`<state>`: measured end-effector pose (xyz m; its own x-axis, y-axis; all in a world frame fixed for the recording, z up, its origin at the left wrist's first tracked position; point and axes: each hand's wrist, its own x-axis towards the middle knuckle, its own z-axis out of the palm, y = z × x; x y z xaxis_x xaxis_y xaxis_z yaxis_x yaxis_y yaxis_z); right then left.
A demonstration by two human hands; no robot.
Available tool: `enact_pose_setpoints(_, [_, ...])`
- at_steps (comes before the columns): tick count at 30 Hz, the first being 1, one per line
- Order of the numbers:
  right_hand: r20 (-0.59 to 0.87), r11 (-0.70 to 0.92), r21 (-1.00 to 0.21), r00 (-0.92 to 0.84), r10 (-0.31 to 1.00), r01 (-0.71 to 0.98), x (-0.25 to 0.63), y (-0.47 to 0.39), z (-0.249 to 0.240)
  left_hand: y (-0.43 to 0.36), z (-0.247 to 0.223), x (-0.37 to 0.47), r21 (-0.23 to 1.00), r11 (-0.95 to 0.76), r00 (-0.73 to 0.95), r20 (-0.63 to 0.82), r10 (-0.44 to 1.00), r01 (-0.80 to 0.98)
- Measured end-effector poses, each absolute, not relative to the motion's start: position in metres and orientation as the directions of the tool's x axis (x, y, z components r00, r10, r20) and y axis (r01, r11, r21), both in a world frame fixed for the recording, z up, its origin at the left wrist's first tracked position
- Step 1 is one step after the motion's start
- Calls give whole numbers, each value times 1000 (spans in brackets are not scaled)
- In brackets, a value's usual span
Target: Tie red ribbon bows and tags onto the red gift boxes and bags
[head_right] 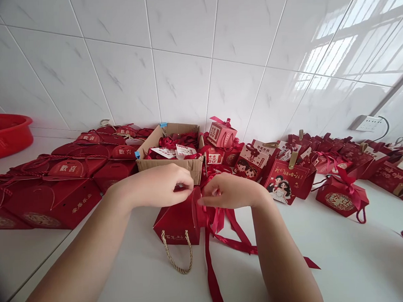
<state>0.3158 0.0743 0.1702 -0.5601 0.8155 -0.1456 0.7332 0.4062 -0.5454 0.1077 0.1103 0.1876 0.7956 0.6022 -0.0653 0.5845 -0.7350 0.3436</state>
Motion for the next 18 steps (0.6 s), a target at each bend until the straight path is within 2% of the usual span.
enact_pose_setpoints(2, [-4,409,-594,-511,859,692,313,74,170,105,191,106,316,-778,810,48,584,543])
enact_pose_setpoints(4, [100,448,-695,-541,835,563,309,76,170,99,195,105,298,-809,819,127,560,507])
enact_pose_setpoints(7, [97,457,-779,-639,763,429,305,80,168,93,199,105,291,-832,821,197,535,473])
enact_pose_setpoints(10, [57,387,-825,-622,781,411,305,81,167,90,203,104,294,-845,794,305,526,447])
enact_pose_setpoints(13, [107,320,-909,-593,798,267,308,80,170,89,208,97,329,-828,730,396,558,455])
enact_pose_setpoints(16, [202,343,-929,-585,786,140,310,75,173,90,211,86,357,-775,701,338,628,522])
enact_pose_setpoints(18, [254,375,-921,-574,779,102,310,71,175,94,210,79,372,-713,717,157,679,594])
